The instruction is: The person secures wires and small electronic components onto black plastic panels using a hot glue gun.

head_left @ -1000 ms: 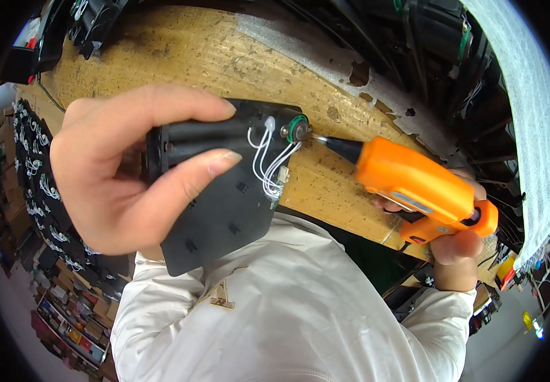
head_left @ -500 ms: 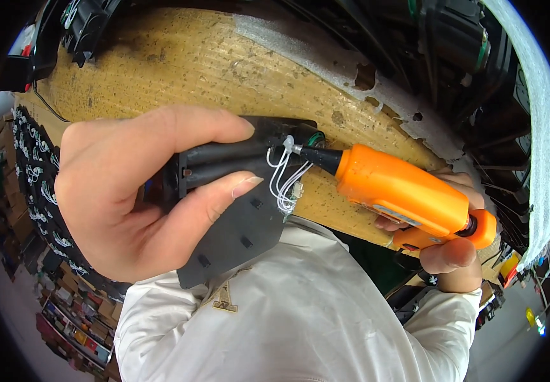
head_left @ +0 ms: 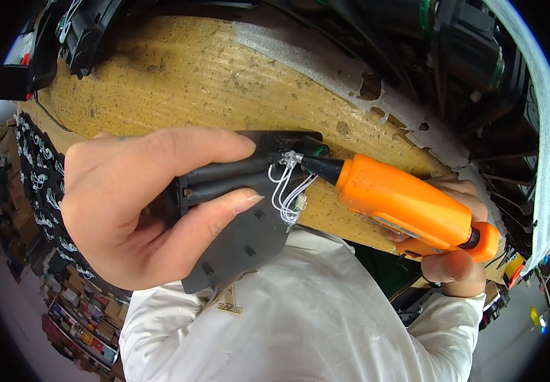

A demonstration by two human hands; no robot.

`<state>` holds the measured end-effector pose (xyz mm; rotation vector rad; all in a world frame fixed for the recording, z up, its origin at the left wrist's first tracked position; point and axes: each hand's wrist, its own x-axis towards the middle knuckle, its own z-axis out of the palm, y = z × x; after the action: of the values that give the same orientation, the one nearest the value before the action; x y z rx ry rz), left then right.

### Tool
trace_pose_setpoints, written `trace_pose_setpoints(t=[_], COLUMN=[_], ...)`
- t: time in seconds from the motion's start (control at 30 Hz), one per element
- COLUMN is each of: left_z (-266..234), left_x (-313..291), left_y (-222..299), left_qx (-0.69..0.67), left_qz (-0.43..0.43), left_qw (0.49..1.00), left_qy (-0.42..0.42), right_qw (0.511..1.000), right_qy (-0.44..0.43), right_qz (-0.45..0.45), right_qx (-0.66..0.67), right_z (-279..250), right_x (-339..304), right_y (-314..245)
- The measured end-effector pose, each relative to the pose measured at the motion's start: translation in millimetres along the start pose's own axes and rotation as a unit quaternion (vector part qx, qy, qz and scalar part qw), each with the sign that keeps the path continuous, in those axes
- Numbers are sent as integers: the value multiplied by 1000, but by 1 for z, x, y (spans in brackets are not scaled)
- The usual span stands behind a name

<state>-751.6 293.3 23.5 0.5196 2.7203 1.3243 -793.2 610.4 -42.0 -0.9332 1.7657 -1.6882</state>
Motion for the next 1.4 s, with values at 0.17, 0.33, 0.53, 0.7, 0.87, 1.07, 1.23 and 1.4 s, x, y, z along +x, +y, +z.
trace_pose_setpoints(t=[0.17, 0.33, 0.53, 0.7, 0.87, 1.07, 1.23, 1.4], left_z=[-2, 1, 5, 18, 15, 17, 19, 19], left_x=[1, -4, -3, -10, -11, -16, -12, -11], left_y=[-3, -9, -28, -38, -37, -27, -21, -13], left_qx=[24, -5, -64, -122, -133, -162, -152, -156], left_qz=[22, -4, 41, 17, 10, -43, -68, -109], left_qw=[999, 1000, 997, 990, 990, 985, 985, 981], left_qy=[-4, 5, 20, 63, 52, 49, 34, 45], right_qw=[1000, 999, 1000, 996, 999, 998, 998, 996], right_qy=[-10, -14, 2, 61, 14, -8, 13, -17], right_qz=[3, 12, -13, -33, 11, 20, 13, -7], right_qx=[-23, -50, -1, -54, -30, -58, -55, -84], right_z=[-1, -3, 0, 7, 4, 5, 5, 1], right_x=[2, 6, 19, -1, 11, 9, 6, 8], right_y=[0, -4, -5, 5, -8, -11, -10, -13])
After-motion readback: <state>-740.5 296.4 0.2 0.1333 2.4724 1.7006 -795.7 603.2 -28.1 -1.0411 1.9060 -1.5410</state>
